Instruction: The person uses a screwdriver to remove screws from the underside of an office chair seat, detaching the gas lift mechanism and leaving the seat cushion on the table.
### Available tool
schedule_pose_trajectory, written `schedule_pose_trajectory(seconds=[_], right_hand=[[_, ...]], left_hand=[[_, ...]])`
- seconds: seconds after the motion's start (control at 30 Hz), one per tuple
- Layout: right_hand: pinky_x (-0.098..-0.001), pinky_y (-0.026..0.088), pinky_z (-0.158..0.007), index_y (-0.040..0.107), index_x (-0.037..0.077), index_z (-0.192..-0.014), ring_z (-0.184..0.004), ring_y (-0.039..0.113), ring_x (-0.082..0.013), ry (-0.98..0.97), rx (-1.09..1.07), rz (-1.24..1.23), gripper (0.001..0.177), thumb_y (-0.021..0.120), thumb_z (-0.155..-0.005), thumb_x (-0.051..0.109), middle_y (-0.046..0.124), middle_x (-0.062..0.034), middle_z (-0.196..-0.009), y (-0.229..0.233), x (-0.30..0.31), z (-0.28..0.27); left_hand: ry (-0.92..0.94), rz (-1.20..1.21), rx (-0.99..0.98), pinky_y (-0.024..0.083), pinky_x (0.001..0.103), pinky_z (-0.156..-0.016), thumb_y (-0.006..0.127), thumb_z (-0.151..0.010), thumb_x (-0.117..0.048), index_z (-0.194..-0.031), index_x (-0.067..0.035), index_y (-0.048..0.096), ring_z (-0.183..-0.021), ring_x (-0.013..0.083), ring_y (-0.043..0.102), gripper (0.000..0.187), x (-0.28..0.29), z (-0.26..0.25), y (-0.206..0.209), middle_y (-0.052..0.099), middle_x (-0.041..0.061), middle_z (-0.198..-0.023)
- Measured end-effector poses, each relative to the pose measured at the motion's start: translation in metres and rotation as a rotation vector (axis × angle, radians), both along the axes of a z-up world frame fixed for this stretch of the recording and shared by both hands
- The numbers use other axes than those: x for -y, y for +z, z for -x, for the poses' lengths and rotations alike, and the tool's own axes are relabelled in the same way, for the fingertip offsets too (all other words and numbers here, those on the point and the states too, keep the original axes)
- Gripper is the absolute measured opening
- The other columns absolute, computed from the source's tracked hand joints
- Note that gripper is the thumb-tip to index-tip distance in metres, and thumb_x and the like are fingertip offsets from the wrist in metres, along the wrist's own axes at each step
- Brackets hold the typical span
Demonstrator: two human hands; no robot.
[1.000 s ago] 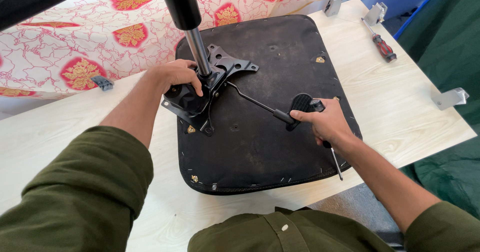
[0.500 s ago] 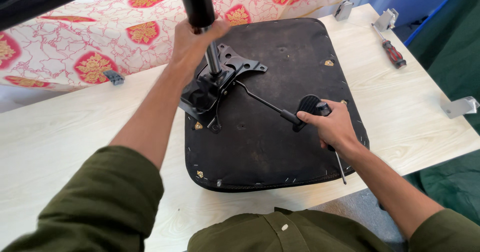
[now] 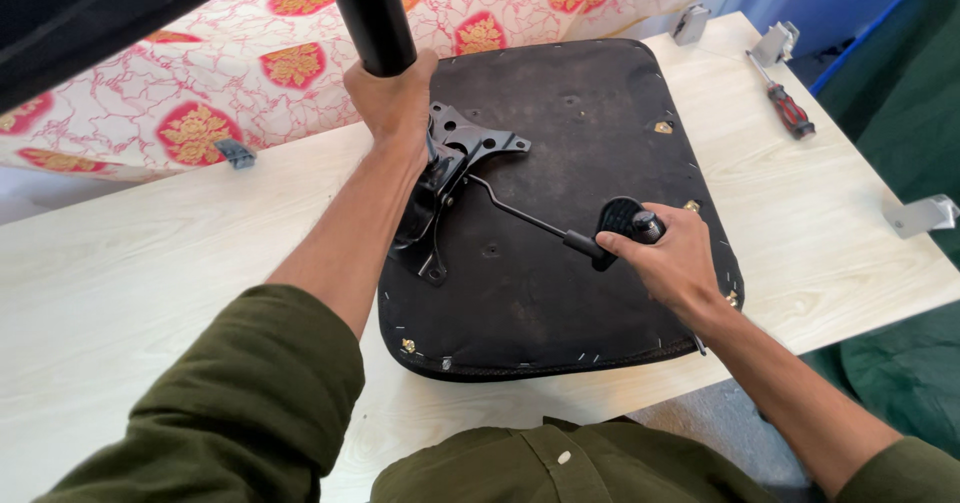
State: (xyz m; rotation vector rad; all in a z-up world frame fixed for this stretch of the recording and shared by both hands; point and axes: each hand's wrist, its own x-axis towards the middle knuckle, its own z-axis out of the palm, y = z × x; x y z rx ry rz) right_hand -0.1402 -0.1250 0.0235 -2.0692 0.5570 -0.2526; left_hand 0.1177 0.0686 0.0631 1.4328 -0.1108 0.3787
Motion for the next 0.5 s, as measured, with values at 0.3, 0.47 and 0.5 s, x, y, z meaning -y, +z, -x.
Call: schedule_pose_trajectory(seconds=[0.3,0.47,0.5], right_hand=[[-0.0291,0.039,-0.049,0.079,0.003,-0.085,-0.051,0.052,-0.0107,0.145,0.120,0.121,0.022,0.082,-0.077,0.023,0.062,-0.0018,-0.056,0.016,-0.046,-0.028],[-0.0300,0.042,-0.053,0.079,0.002,-0.085,-0.056,0.053,-0.0115,0.241,0.154,0.102,0.022,0.082,-0.077,0.022,0.065,-0.0044,-0.060,0.027,-0.103,-0.044],[-0.0302,0.043,-0.054,0.079,0.001,-0.085,-0.056,0.054,-0.0117,0.261,0.152,0.101,0.022,0.082,-0.077,0.022,0.065,-0.0048,-0.060,0.028,-0.115,-0.048]], left_hand=[[0.098,0.094,0.082,0.042,0.030,-0.051,0.078,-0.070,-0.003,-0.066,-0.004,0.057,-0.054,0.0093,0.053,0.021,-0.092,0.002,0.013,0.058,-0.001,-0.064],[0.202,0.117,0.020,0.040,0.030,-0.045,0.077,-0.069,-0.002,-0.066,-0.005,0.056,-0.047,0.0105,0.052,0.022,-0.169,0.013,0.028,0.057,0.000,-0.060],[0.231,0.118,0.017,0.039,0.030,-0.044,0.077,-0.069,-0.002,-0.065,-0.005,0.055,-0.046,0.0110,0.051,0.023,-0.185,0.016,0.030,0.056,0.001,-0.059]])
